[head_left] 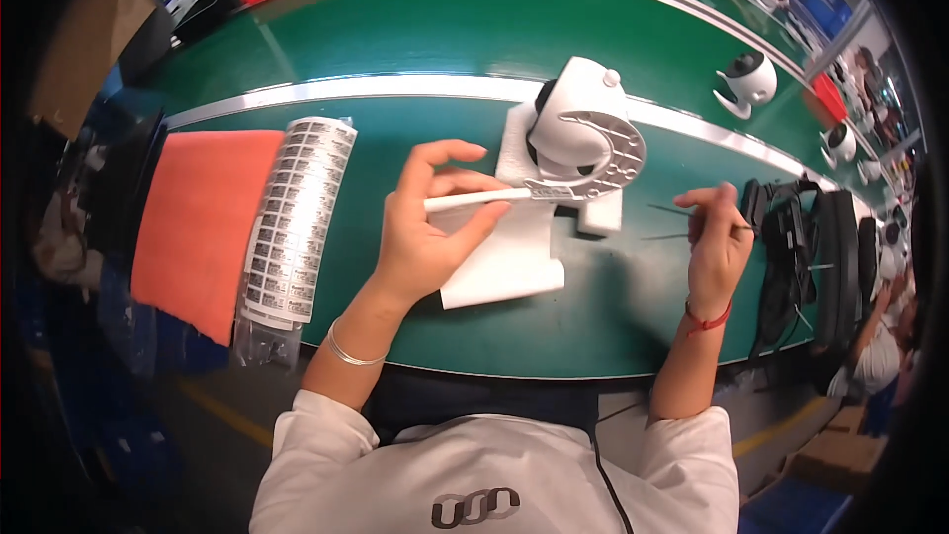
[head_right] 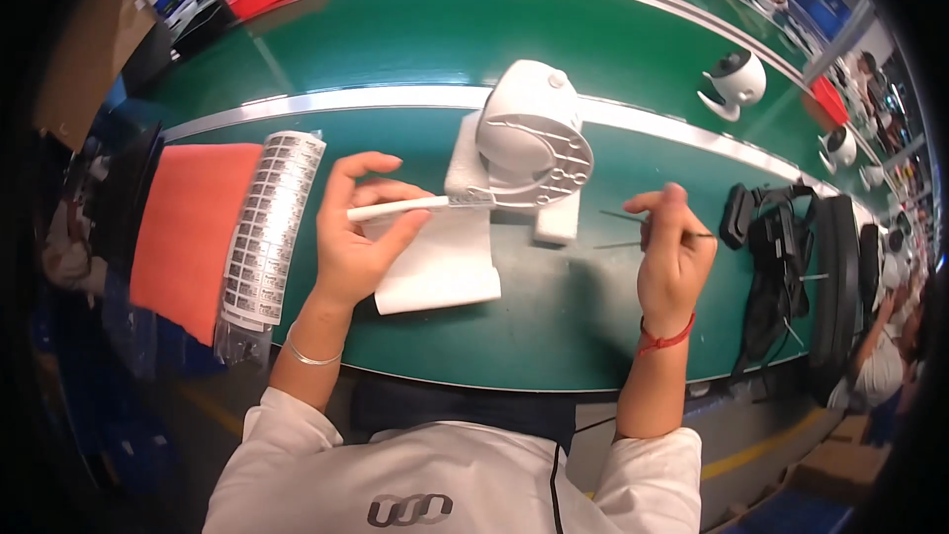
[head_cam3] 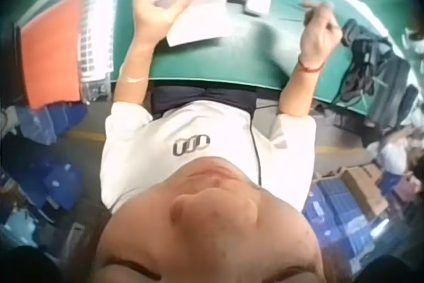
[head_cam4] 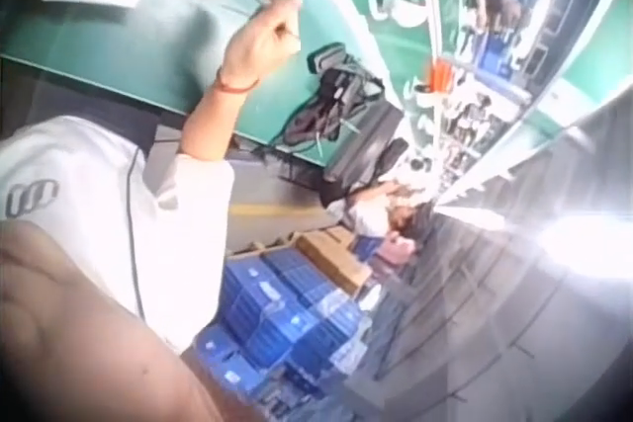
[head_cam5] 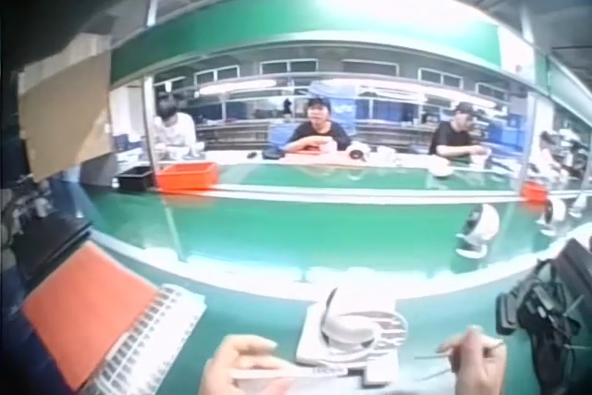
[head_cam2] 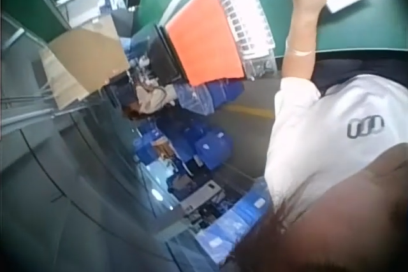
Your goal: Apply adhesive labels and small components to security camera modules on an assembly line using tweezers.
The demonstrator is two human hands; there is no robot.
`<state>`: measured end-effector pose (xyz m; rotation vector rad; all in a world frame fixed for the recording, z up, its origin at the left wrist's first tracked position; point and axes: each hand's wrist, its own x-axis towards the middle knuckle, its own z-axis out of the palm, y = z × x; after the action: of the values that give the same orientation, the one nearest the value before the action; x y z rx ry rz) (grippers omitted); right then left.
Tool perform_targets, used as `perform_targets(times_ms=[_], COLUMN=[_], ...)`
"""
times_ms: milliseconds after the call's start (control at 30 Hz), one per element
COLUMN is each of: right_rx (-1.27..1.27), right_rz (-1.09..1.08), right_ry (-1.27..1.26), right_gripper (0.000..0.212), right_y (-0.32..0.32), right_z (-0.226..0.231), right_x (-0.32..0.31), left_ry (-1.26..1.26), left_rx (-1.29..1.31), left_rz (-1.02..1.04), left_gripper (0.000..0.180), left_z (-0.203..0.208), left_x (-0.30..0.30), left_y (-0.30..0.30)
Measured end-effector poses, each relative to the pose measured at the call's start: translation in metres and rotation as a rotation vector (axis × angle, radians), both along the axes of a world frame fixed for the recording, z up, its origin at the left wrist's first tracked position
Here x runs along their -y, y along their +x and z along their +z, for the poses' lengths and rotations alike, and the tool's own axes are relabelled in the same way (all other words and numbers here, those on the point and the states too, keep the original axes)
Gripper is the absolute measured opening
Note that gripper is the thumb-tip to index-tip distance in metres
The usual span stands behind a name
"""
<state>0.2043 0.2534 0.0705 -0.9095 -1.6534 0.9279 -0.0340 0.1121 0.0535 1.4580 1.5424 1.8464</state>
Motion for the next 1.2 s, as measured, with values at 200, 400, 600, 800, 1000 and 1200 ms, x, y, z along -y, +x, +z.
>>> perform_targets(times_ms=[200, 400, 600, 800, 1000, 1200], right_rx=[0.465, 0.487, 0.386, 0.355, 0.056, 0.035], right_rz=[0.024, 0.157, 0.197, 0.258, 0.305, 0.392], right_ry=[-0.006, -0.018, -0.071, 0.066, 0.287, 0.559], right_gripper=[0.021, 0.032, 0.030, 0.029, 0.029, 0.027], right_y=[0.024, 0.044, 0.041, 0.038, -0.003, -0.031], right_z=[-0.013, -0.023, -0.028, -0.010, 0.029, 0.032], right_x=[0.011, 0.019, 0.013, 0.007, 0.024, 0.034], left_ry=[-0.031, -0.072, -0.050, -0.020, -0.003, -0.018], left_rx=[-0.079, -0.022, 0.071, 0.106, 0.097, 0.053], left_rz=[0.064, 0.066, 0.065, 0.063, 0.047, 0.046], left_gripper=[0.045, 0.051, 0.054, 0.056, 0.060, 0.060], left_z=[0.007, 0.004, 0.008, 0.010, 0.006, 0.008], left_x=[0.012, 0.013, 0.011, 0.010, 0.012, 0.009], left_y=[0.004, 0.001, -0.001, -0.003, -0.004, -0.001])
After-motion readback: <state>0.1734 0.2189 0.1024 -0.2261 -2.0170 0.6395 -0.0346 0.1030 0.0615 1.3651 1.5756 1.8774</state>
